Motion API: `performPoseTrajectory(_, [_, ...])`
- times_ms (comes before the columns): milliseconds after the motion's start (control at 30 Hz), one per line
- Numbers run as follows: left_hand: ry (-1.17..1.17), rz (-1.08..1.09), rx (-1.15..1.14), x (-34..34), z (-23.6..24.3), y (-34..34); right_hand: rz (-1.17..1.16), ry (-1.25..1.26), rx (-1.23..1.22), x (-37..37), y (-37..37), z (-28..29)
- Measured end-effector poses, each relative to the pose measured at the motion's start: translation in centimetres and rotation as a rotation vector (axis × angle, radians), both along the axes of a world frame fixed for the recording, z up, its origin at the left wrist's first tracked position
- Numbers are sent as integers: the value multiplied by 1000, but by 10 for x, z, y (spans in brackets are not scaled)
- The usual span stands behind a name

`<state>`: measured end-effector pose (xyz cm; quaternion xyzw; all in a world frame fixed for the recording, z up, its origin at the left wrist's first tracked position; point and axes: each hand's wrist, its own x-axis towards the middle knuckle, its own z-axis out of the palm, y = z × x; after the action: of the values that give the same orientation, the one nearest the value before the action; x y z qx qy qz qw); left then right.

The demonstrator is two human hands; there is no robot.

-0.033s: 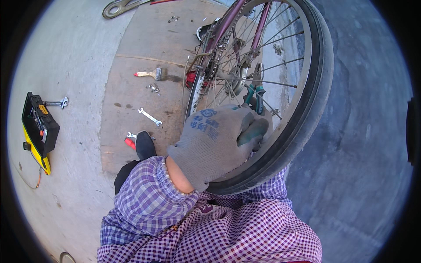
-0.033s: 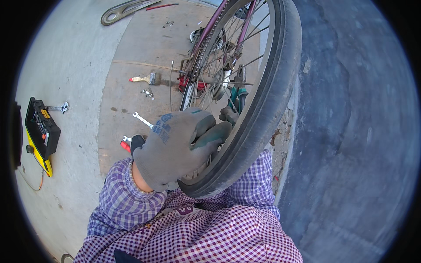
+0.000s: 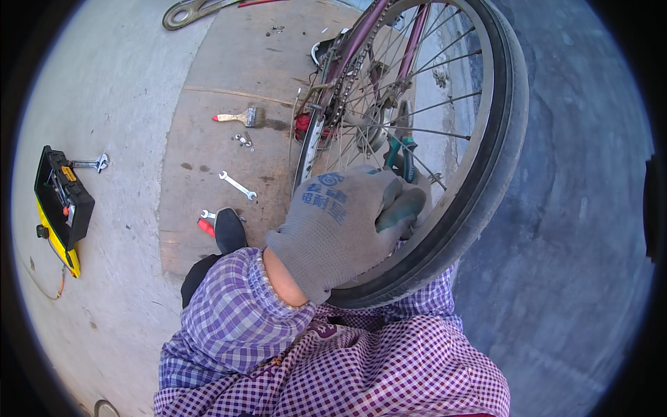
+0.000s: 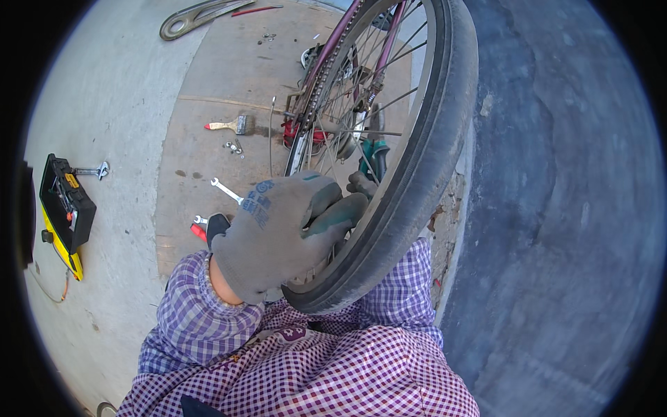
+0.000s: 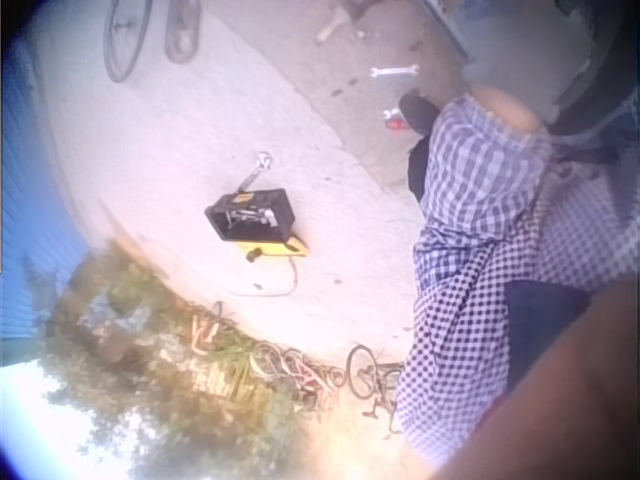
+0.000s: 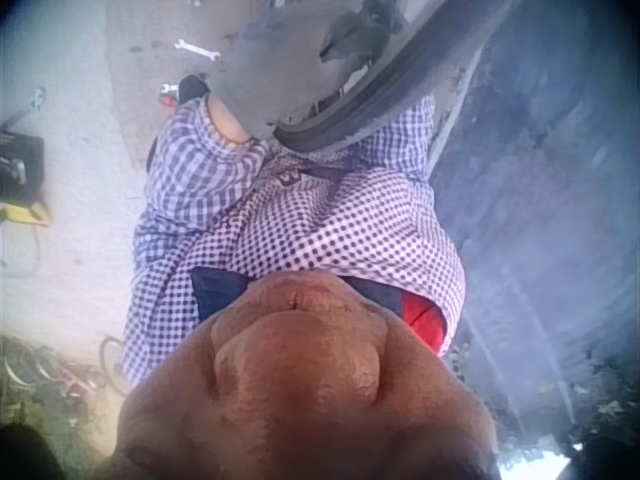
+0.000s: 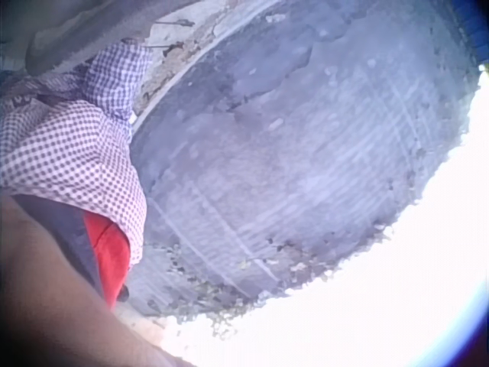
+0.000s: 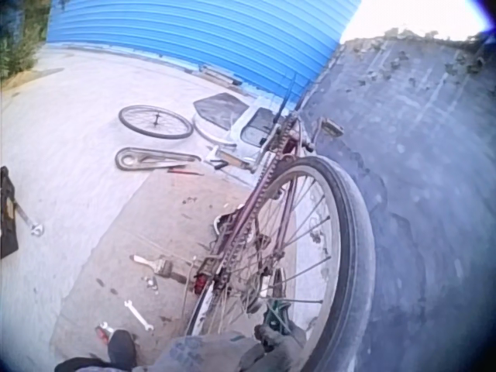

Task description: The person removes the rear brake assembly from a bicycle using a wrench, then reattaches it. They manipulate the brake arms and cable, then spin the wheel to test the brake function.

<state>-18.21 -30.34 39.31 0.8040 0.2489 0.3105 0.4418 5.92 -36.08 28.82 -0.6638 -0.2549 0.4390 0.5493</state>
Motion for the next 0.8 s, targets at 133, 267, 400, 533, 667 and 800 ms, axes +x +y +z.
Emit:
performPoseTrajectory(133, [44,-13,-7,1,-1,2,1,-33,-43,-3,0,8])
performPoseTrajectory(267, [46,0,-11,1,-1,3,-13,-67,-97,-6,2,8])
performPoseTrajectory(400, [49,-25,-11,0,-2,3,-120,-90,-278,-5,8,-1])
performPoseTrajectory(533, [42,-7,2,0,-3,4,-101,-86,-247,-4,3,-6])
performPoseTrajectory(667, [34,-3,-7,-2,-4,3,-77,-90,-175,-3,-3,-5])
performPoseTrajectory(800, [40,-5,-22,-3,-4,4,-71,-95,-144,-1,-4,-3])
